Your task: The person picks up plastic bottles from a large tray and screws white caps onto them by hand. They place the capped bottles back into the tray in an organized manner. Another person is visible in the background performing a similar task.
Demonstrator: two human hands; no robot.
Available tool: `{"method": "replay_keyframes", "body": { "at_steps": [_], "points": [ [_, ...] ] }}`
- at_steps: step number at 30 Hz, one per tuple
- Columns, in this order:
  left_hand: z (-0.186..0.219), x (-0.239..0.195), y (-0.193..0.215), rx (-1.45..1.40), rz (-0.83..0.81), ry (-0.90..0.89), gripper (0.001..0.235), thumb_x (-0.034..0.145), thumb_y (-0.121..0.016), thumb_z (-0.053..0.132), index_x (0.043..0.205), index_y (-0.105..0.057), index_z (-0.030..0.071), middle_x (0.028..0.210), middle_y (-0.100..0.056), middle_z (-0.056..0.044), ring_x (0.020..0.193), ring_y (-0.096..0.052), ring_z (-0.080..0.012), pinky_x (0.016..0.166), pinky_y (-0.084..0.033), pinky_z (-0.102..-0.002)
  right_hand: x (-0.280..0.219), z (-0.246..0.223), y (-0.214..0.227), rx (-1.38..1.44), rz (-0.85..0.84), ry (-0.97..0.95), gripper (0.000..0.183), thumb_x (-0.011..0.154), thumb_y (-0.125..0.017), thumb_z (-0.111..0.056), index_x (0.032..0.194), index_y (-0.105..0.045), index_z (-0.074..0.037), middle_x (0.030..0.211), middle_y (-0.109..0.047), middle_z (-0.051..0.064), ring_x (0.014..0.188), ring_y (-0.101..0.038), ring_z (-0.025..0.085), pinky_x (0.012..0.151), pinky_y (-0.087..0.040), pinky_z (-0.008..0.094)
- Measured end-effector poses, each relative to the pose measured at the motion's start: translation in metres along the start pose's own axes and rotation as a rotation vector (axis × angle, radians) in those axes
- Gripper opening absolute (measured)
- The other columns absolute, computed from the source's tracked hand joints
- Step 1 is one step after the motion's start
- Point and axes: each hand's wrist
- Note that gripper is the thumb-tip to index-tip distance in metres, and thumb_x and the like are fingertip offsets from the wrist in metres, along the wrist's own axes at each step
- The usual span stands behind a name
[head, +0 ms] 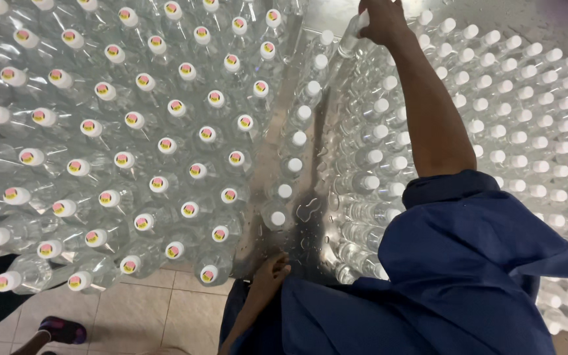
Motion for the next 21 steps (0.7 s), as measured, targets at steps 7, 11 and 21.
{"method": "replay_keyframes", "body": {
  "at_steps": [7, 11, 21],
  "points": [
    [0.075, -0.02, -0.002, 0.315, -0.041, -0.427, 0.024, 0.108, -0.056, 0.017, 0.123, -0.074, 0.017, 0.105, -0.084, -0.003, 0.095, -0.081, -0.0214, 0.081, -0.061, -0.038, -0.092, -0.004, 0.001, 0.203, -0.078, 0.121, 0.049, 0.091, -0.094, -0.026, 0.126, -0.064, -0.009, 0.115, -0.075, 0.02, 0.108, -0.066, 0.038, 0.095, -0.052, 0.057],
    [0.145, -0.037, -0.005, 0.372, 0.077, -0.718, 0.019, 0.112, -0.054, 0.016, 0.123, -0.068, 0.012, 0.108, -0.078, -0.004, 0.075, -0.069, -0.0188, 0.064, -0.051, -0.036, -0.205, -0.032, 0.07, 0.28, -0.113, 0.192, 0.043, 0.091, -0.089, -0.027, 0.121, -0.062, -0.014, 0.102, -0.073, 0.014, 0.087, -0.061, 0.031, 0.078, -0.047, 0.047],
    [0.248, -0.081, -0.047, 0.348, 0.047, -0.865, 0.105, 0.078, -0.094, 0.056, 0.152, -0.05, -0.004, 0.12, -0.071, -0.033, 0.113, -0.072, -0.0518, 0.094, -0.06, -0.059, -0.419, -0.132, 0.183, 0.716, -0.301, 0.261, 0.05, 0.089, -0.09, -0.034, 0.128, -0.07, -0.01, 0.098, -0.076, 0.021, 0.099, -0.078, 0.044, 0.088, -0.061, 0.059]
  ]
}}
Point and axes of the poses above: each hand's wrist, its own x-axis towards the middle knuckle, its own y-axis out of the back of the hand, z = x × y
